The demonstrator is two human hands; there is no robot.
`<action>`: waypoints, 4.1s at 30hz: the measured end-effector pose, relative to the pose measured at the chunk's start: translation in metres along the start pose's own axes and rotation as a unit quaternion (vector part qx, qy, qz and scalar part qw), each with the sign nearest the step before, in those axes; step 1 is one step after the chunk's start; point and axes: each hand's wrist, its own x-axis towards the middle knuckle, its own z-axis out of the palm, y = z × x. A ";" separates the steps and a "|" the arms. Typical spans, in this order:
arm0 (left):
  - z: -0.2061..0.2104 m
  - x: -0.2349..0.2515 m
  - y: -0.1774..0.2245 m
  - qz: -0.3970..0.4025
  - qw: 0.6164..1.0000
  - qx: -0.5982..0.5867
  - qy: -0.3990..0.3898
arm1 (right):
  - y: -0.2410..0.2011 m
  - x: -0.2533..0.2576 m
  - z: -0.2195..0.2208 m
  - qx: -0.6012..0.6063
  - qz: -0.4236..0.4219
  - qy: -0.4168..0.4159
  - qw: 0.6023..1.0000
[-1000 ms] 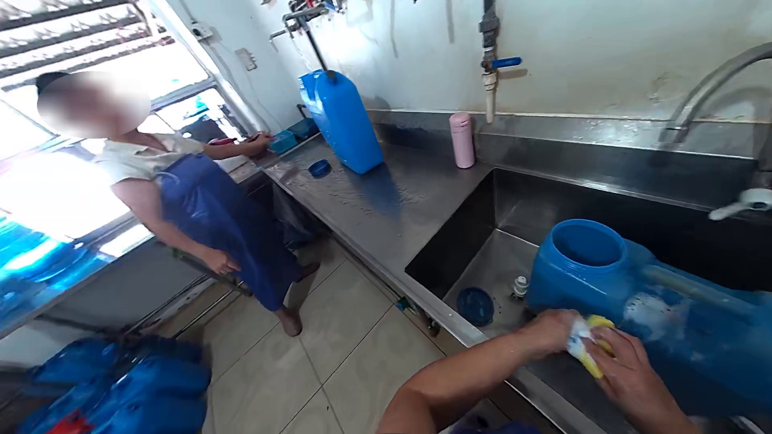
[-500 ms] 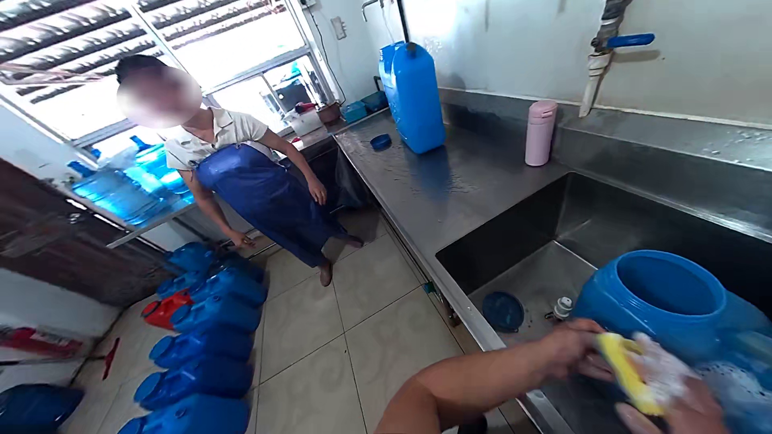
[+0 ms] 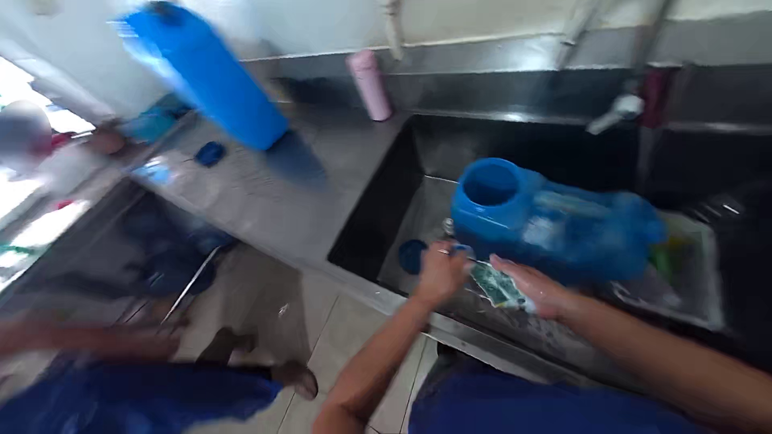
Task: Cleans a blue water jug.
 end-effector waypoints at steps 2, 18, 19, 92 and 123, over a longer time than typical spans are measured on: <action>-0.024 0.017 -0.041 -0.040 0.980 0.072 -0.183 | -0.014 -0.022 -0.049 -0.082 -0.071 0.099 0.989; -0.009 0.141 0.039 0.072 0.944 0.125 -0.296 | -0.014 0.040 -0.101 -0.490 -0.159 0.486 0.706; -0.010 0.133 0.041 0.061 0.945 0.128 -0.293 | -0.008 0.052 -0.075 -0.499 -0.190 0.491 0.688; 0.009 0.116 0.021 -0.058 0.914 -0.385 -0.116 | 0.017 0.000 0.027 -0.324 -0.255 0.312 0.856; 0.048 0.175 0.144 0.102 0.865 0.170 -0.461 | 0.023 0.069 -0.233 -0.121 -0.272 0.235 0.925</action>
